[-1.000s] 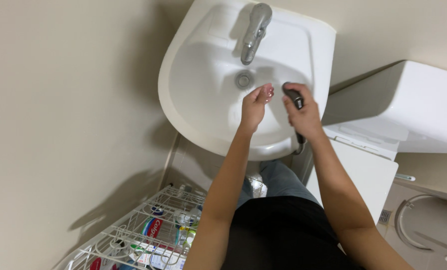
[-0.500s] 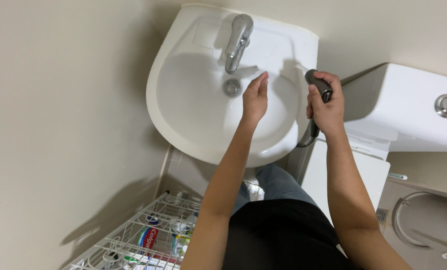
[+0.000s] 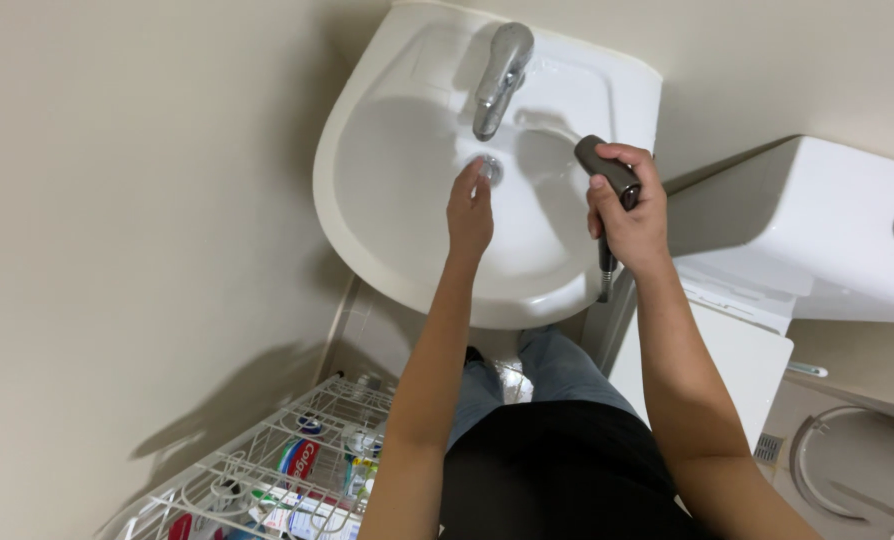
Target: The person rinses a handheld bidet sprayer under a sink faucet, then uses it to spray water into the toilet bowl. They then retrieve a cleaning tablet from a nearby storage rack, open the wrapper, and drop the tablet into the toilet bowl.
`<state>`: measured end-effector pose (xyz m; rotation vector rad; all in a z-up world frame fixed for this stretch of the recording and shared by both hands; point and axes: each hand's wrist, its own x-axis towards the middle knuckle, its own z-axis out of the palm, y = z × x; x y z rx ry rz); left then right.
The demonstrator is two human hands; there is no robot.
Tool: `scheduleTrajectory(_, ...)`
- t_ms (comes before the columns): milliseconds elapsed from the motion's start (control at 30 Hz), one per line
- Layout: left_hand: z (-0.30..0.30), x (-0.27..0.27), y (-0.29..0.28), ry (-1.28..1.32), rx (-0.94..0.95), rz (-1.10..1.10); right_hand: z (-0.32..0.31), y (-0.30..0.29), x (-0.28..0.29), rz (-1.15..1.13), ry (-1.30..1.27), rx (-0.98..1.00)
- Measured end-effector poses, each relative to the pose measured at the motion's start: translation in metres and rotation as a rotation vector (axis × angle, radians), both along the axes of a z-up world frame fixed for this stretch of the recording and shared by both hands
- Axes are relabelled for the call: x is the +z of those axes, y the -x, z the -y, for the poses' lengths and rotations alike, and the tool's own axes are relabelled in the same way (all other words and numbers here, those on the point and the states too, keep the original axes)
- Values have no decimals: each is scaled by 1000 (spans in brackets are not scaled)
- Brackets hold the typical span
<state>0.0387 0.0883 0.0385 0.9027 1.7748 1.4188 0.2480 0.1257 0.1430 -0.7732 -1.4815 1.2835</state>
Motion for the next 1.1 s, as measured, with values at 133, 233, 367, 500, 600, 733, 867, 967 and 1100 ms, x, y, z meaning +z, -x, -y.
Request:
scheduleTrajectory(133,18,11,14,-21,58,22,8,25,14,-3,-5,73)
scheduleTrajectory(233,30,16,29,11,93,54,6,49,25,-27,-33,72)
scheduleTrajectory(367,46,28,51,-6,107,-11,2,89,48,35,-41,131)
scheduleTrajectory(500,63,29,76,2,118,-8,-14,122,54,99,-31,52)
scheduleTrajectory(600,82,44,87,29,161,1,-9,134,64,128,10,134)
scheduleTrajectory(733,104,50,100,58,212,-7,-5,148,50,88,-28,117)
scheduleTrajectory(867,124,22,114,32,346,-97,16,169,53,196,-96,227)
scheduleTrajectory(967,140,-20,121,29,458,-127,40,188,52,295,13,314)
scheduleTrajectory(1100,160,-48,125,-27,474,18,72,206,48,309,155,491)
